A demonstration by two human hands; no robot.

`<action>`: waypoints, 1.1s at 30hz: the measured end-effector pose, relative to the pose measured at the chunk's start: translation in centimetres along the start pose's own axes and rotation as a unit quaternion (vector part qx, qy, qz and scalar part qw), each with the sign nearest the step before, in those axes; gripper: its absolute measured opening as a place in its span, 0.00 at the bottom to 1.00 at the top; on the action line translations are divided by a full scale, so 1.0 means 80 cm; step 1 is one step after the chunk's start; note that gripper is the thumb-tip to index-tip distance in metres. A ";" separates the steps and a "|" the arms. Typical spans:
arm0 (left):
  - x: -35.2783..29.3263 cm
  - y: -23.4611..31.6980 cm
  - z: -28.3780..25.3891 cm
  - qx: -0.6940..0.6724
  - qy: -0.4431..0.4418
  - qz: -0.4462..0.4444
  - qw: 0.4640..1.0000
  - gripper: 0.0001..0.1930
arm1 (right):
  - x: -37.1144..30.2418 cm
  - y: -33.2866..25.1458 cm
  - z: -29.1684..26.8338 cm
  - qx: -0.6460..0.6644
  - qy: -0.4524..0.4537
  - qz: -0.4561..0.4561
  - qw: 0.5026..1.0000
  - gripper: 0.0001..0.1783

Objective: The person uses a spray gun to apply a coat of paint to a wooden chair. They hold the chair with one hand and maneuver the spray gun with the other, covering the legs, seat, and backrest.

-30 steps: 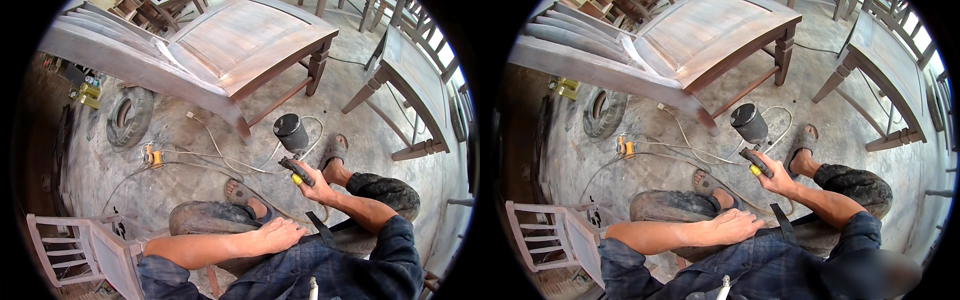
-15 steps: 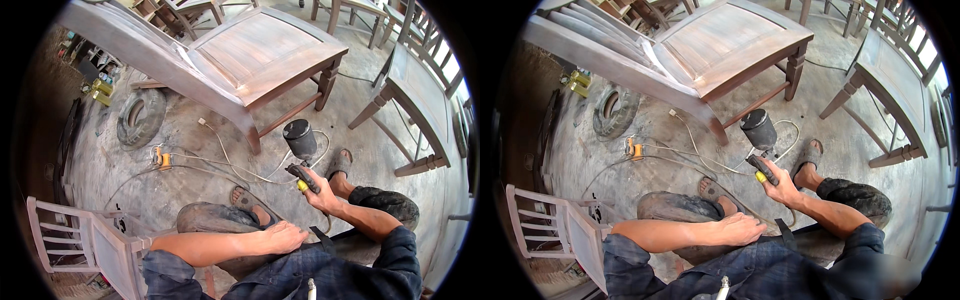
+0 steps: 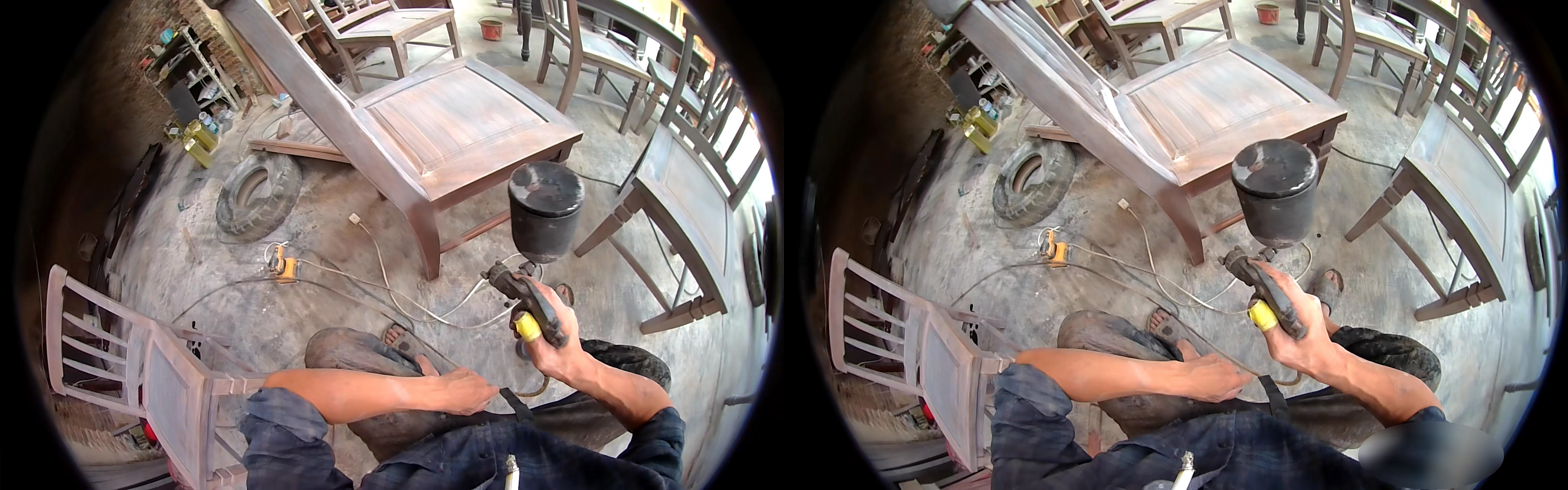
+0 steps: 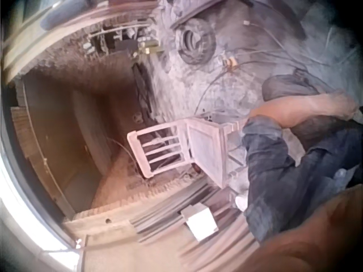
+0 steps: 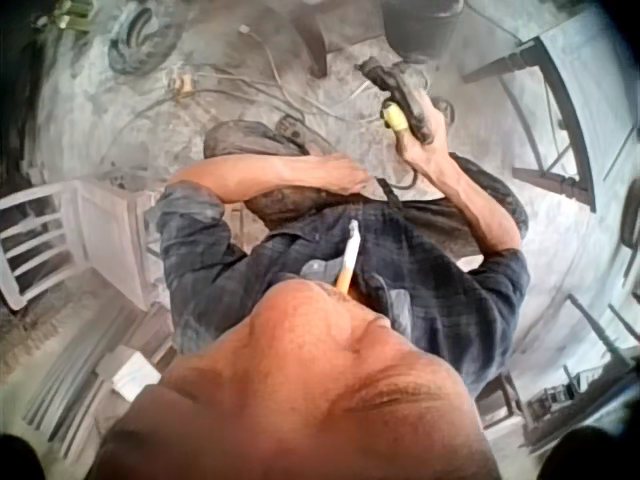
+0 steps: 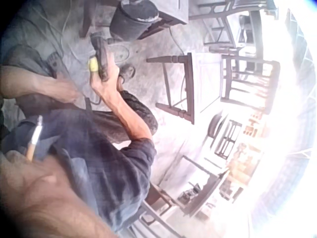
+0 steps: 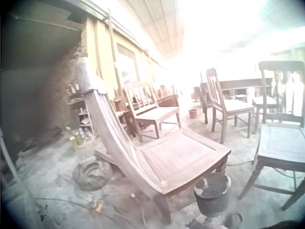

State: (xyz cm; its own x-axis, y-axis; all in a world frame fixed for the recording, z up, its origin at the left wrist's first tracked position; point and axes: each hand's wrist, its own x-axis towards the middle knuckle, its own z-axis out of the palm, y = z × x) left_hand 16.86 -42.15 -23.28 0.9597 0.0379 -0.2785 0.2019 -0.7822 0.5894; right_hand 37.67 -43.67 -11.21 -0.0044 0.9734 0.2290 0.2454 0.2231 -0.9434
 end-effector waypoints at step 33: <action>0.012 -0.010 -0.003 0.026 -0.027 -0.012 0.999 0.11 | 0.029 -0.177 -0.033 0.143 -0.010 0.015 0.990 0.30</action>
State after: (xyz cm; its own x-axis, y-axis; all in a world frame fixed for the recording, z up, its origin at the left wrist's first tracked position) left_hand 17.66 -41.35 -23.78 0.9424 0.0232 -0.3336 0.2120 -0.8129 0.5424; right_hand 36.74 -44.74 3.30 -0.0216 0.9799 0.1983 -0.0380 0.1974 -0.9796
